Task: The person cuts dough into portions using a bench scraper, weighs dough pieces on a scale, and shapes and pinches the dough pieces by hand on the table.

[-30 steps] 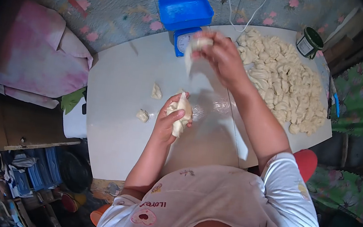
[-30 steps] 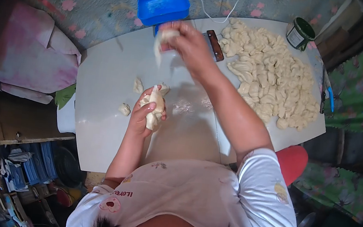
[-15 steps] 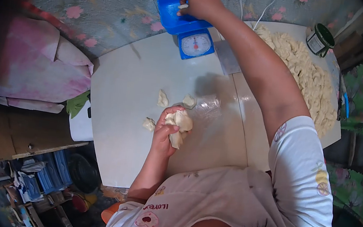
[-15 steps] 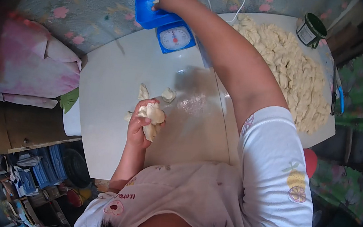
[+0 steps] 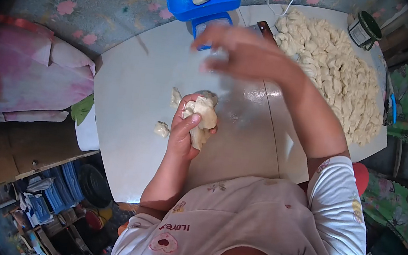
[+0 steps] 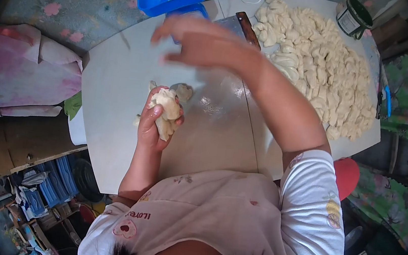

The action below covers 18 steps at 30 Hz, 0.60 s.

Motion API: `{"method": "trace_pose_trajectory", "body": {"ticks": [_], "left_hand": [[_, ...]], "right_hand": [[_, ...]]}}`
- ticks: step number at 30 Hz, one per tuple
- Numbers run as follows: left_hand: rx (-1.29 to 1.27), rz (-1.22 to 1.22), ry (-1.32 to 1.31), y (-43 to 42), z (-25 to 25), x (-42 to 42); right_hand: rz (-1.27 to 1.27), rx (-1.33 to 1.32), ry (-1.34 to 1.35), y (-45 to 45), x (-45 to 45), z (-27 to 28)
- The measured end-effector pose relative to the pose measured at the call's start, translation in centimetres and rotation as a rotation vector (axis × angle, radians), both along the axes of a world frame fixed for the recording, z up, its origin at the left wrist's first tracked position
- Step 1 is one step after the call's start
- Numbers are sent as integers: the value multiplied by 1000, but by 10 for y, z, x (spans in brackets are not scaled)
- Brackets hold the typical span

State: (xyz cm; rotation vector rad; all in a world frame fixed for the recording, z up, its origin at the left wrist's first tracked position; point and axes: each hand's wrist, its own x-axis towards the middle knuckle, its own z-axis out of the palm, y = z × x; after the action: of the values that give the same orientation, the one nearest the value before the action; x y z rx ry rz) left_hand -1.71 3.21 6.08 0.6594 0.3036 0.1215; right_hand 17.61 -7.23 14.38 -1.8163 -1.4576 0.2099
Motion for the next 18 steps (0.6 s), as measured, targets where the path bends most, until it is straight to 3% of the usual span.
{"method": "trace_pose_trajectory", "body": {"ticks": [3, 6, 8, 12, 14, 18], "left_hand": [[51, -27, 9, -6, -2, -3], [64, -28, 24, -9, -3, -11], [24, -26, 5, -10, -4, -14], [70, -3, 39, -11, 1, -14], [66, 27, 47, -10, 3, -11], [78, 45, 50, -6, 9, -5]], "right_hand": [[-349, 179, 97, 13, 63, 9], [-383, 128, 223, 24, 99, 27], [-345, 57, -71, 48, 117, 19], [-387, -157, -229, 80, 120, 19], [-333, -409, -307, 92, 118, 22], [-224, -538, -418, 116, 125, 8]]}}
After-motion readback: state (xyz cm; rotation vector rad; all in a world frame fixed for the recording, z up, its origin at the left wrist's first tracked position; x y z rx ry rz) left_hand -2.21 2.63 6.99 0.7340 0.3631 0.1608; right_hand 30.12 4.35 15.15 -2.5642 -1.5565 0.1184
